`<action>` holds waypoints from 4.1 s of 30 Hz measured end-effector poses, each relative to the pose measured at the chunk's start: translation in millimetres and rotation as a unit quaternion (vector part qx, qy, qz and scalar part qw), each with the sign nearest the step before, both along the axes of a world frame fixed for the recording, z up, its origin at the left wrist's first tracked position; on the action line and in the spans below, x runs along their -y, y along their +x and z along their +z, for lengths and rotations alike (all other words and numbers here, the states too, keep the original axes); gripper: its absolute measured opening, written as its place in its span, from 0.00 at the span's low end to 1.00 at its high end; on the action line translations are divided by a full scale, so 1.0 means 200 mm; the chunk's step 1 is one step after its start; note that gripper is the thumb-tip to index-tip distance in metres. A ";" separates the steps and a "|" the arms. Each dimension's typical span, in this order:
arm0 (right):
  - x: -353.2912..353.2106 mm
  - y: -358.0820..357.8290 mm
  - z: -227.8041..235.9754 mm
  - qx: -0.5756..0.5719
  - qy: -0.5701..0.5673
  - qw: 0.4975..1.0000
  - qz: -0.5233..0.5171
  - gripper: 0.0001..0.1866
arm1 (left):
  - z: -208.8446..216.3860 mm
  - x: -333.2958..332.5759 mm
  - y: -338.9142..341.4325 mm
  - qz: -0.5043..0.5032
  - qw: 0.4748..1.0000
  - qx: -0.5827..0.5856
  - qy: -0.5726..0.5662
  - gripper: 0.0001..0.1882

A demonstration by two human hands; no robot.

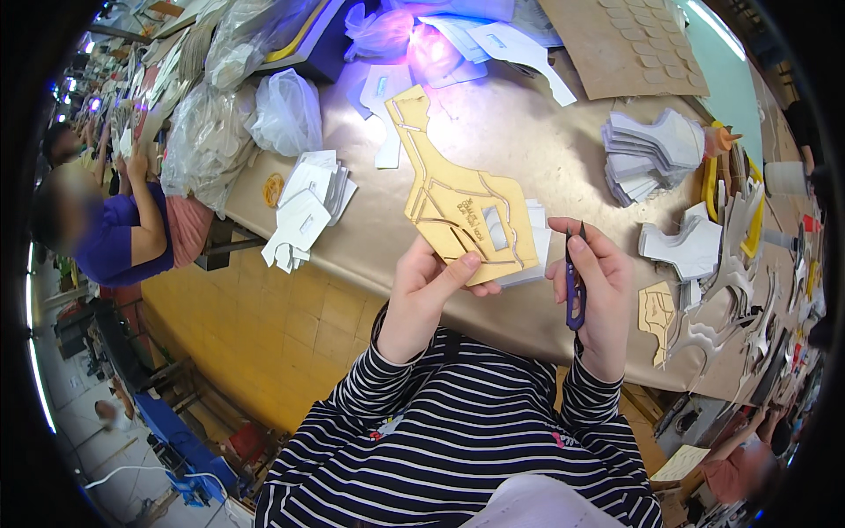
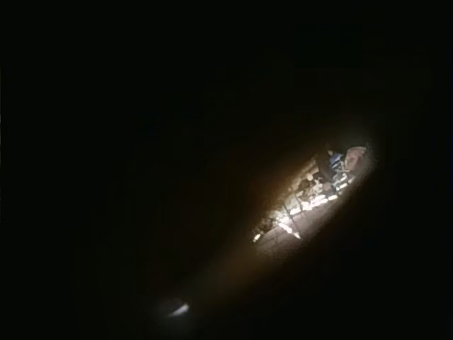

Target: The person uses purple scissors to cut a brown cardboard template into a smaller shape. They repeatedly trim edges and remove small pieces, then peel off a green printed layer from the cardboard. The person continues cutting and peeling the template throughout the clip.

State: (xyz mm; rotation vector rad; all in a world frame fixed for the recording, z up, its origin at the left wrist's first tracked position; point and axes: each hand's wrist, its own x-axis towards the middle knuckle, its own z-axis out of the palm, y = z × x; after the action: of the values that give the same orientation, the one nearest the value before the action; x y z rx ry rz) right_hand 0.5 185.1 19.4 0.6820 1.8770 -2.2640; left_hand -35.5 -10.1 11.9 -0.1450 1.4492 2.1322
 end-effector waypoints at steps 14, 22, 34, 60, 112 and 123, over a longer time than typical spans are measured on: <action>-0.36 0.14 -0.33 -0.095 0.591 0.795 0.098 0.23 | -0.09 0.01 0.01 0.042 0.998 0.040 0.013 0.15; -0.40 0.34 -0.40 -0.106 0.613 0.766 0.161 0.10 | -0.16 -0.13 -0.04 0.046 0.998 0.033 0.021 0.15; -0.10 0.14 -0.03 -0.190 0.499 0.842 0.074 0.06 | -0.13 -0.21 0.04 0.046 0.988 -0.081 -0.121 0.11; -0.10 0.09 0.02 -0.091 0.525 0.839 0.107 0.04 | -0.19 -0.20 0.07 0.013 0.969 -0.160 -0.187 0.11; -0.02 0.04 -0.05 -0.285 0.397 0.872 0.010 0.05 | -0.09 -0.15 0.06 0.047 0.997 -0.019 -0.061 0.12; -0.04 0.09 -0.08 -0.275 0.310 0.907 -0.074 0.05 | -0.09 -0.10 0.02 0.074 0.996 0.040 -0.019 0.12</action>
State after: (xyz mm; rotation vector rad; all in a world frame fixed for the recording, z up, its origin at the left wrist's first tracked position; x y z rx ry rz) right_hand 19.2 192.2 2.8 0.2367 2.9701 -2.0672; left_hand -31.4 10.0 -7.1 -0.3573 1.4737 2.1886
